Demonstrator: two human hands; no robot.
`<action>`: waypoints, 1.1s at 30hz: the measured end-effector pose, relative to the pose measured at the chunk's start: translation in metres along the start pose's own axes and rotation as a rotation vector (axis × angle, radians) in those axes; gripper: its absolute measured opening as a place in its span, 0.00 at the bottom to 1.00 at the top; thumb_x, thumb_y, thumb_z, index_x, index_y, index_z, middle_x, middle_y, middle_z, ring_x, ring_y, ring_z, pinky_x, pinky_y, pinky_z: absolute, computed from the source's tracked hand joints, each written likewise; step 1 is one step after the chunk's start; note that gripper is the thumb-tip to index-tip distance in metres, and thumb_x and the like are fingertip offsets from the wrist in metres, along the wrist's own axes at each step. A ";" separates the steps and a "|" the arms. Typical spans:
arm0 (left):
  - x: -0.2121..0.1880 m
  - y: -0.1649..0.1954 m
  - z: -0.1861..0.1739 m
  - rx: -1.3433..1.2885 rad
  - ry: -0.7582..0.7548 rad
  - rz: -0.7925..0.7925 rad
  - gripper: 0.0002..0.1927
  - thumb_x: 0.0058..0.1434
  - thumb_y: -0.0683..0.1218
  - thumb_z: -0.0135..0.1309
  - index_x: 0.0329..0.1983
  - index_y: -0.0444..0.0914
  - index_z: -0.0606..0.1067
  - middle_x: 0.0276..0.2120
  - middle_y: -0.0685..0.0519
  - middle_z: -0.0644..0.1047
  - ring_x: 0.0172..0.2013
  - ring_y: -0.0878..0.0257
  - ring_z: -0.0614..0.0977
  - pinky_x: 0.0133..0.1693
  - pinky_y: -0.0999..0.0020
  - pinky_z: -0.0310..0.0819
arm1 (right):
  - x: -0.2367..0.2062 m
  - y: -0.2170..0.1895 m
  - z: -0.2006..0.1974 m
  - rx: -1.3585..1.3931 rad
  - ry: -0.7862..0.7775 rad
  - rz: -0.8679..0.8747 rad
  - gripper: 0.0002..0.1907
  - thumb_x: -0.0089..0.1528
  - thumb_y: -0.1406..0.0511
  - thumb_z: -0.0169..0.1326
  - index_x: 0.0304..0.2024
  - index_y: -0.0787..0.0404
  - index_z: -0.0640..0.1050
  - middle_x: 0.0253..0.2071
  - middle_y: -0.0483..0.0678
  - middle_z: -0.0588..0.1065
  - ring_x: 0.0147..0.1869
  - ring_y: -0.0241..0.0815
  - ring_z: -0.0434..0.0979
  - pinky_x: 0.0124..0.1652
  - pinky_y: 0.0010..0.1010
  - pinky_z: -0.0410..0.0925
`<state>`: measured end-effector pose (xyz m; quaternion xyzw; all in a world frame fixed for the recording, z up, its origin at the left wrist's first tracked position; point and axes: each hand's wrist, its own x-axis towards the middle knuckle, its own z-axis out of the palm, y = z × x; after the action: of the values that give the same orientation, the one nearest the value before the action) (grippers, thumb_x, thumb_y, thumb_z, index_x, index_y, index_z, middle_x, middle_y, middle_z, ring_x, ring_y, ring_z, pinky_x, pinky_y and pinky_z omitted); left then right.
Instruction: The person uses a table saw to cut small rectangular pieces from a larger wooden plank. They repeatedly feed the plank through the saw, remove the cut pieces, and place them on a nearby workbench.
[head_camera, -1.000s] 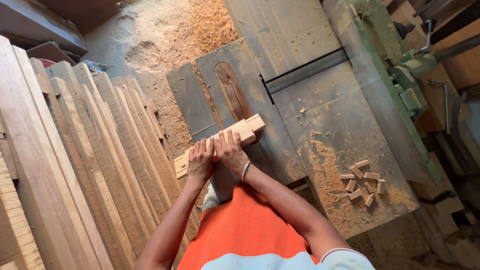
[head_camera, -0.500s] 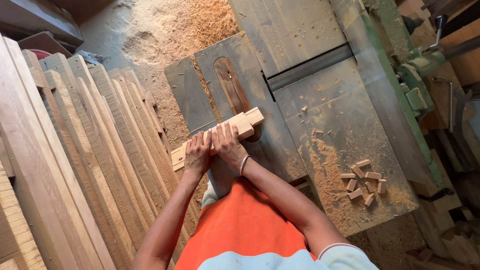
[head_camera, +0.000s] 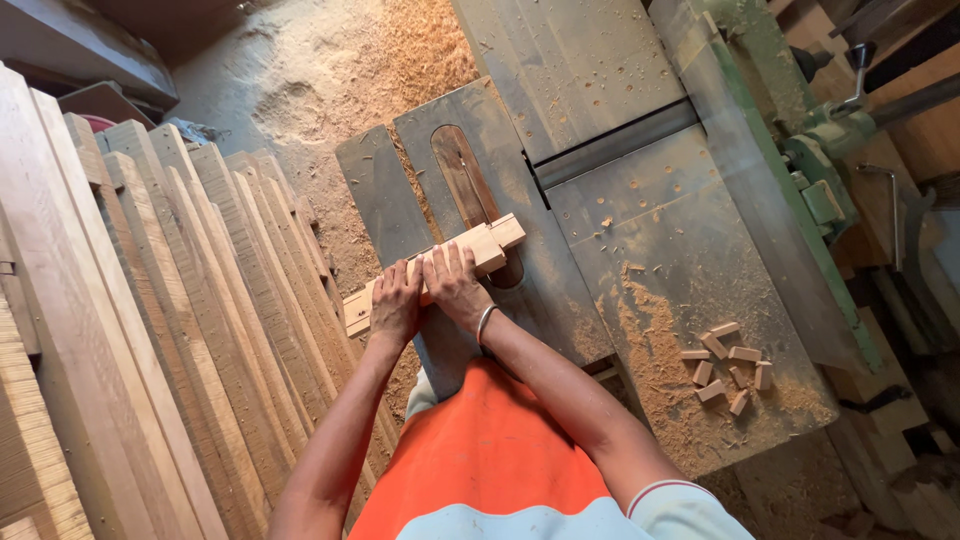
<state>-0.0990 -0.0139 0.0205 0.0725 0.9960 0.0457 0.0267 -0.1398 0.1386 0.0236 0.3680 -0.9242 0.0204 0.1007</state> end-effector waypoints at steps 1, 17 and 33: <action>0.000 0.000 0.001 0.022 -0.021 -0.001 0.41 0.52 0.47 0.64 0.71 0.38 0.65 0.56 0.45 0.71 0.55 0.51 0.74 0.56 0.55 0.70 | 0.000 0.000 0.000 0.001 0.008 0.004 0.26 0.65 0.64 0.48 0.65 0.64 0.71 0.65 0.63 0.69 0.71 0.68 0.66 0.65 0.65 0.54; -0.066 0.046 -0.019 -0.564 -0.513 -0.196 0.43 0.48 0.45 0.63 0.71 0.42 0.65 0.50 0.49 0.75 0.47 0.54 0.77 0.50 0.57 0.75 | -0.087 -0.010 -0.049 0.151 0.038 -0.049 0.23 0.61 0.64 0.50 0.59 0.59 0.72 0.62 0.55 0.73 0.70 0.55 0.68 0.66 0.66 0.52; -0.090 -0.010 -0.104 -1.435 -1.315 -0.409 0.42 0.44 0.51 0.69 0.63 0.39 0.70 0.54 0.44 0.76 0.56 0.53 0.77 0.55 0.55 0.74 | -0.191 0.070 -0.174 1.629 0.154 0.507 0.36 0.63 0.36 0.50 0.35 0.64 0.79 0.21 0.39 0.70 0.24 0.26 0.68 0.25 0.19 0.61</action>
<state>-0.0178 -0.0458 0.1267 -0.1231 0.5125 0.5828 0.6185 -0.0221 0.3385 0.1581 0.1052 -0.6663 0.7248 -0.1402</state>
